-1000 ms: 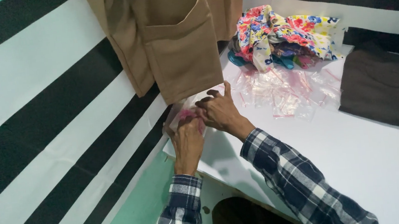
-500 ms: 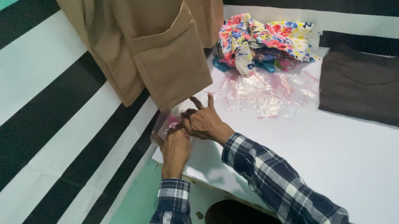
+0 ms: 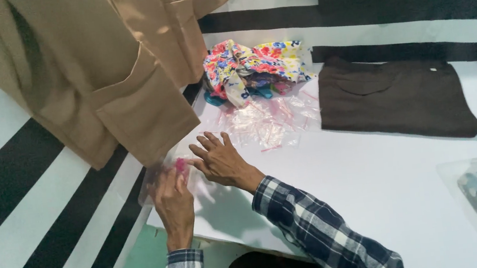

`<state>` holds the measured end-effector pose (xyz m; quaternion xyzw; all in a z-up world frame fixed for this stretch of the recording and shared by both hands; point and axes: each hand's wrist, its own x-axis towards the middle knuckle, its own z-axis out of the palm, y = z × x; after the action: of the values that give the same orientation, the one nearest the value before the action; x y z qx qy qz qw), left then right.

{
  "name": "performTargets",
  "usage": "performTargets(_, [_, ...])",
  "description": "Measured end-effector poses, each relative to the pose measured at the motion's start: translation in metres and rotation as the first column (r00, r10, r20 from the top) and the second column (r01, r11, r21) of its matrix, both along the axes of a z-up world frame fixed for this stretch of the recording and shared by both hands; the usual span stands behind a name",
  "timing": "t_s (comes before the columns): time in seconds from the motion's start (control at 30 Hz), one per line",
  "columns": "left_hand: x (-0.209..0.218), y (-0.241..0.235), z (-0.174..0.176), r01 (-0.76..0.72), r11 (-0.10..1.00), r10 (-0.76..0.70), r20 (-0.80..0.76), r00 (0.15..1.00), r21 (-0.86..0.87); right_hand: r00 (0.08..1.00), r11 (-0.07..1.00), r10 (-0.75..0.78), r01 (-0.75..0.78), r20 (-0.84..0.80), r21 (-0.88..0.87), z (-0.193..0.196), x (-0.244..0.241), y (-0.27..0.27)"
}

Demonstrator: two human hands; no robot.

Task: The person picks small pink beads from a container, places them on a white table, and then puts them into small clear plastic bags. The person repeats this process multiple times, handling the beads and bags by hand.

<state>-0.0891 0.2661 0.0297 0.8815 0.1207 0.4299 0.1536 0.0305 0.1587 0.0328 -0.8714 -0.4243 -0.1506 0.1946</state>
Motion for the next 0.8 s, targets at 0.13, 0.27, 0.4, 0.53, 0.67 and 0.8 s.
performTargets(0.13, [0.003,-0.03,-0.007,0.03,0.998,-0.038,0.139,0.99,0.062,0.995,0.995,-0.095,0.094,0.041,0.017,-0.014,0.007,-0.051])
performTargets(0.27, [0.007,-0.082,-0.016,0.195,0.975,-0.215,0.239,0.947,0.105,0.982,0.98,-0.135,0.114,0.128,0.162,-0.032,0.009,-0.121])
performTargets(0.4, [0.014,-0.147,-0.021,0.401,0.916,-0.392,0.233,0.89,0.013,0.961,0.921,-0.254,0.207,0.105,0.33,-0.041,-0.003,-0.201])
performTargets(0.53, [0.028,-0.212,-0.029,0.54,0.837,-0.518,0.189,0.834,-0.089,0.924,0.856,-0.382,0.343,0.027,0.386,-0.027,-0.031,-0.279])
performTargets(0.67, [0.033,-0.279,-0.021,0.68,0.696,-0.678,0.099,0.728,-0.231,0.857,0.773,-0.511,0.491,-0.065,0.402,0.013,-0.073,-0.345])
performTargets(0.8, [0.038,-0.346,-0.012,0.741,0.55,-0.8,0.011,0.6,-0.384,0.761,0.684,-0.634,0.634,-0.134,0.361,0.02,-0.093,-0.415])
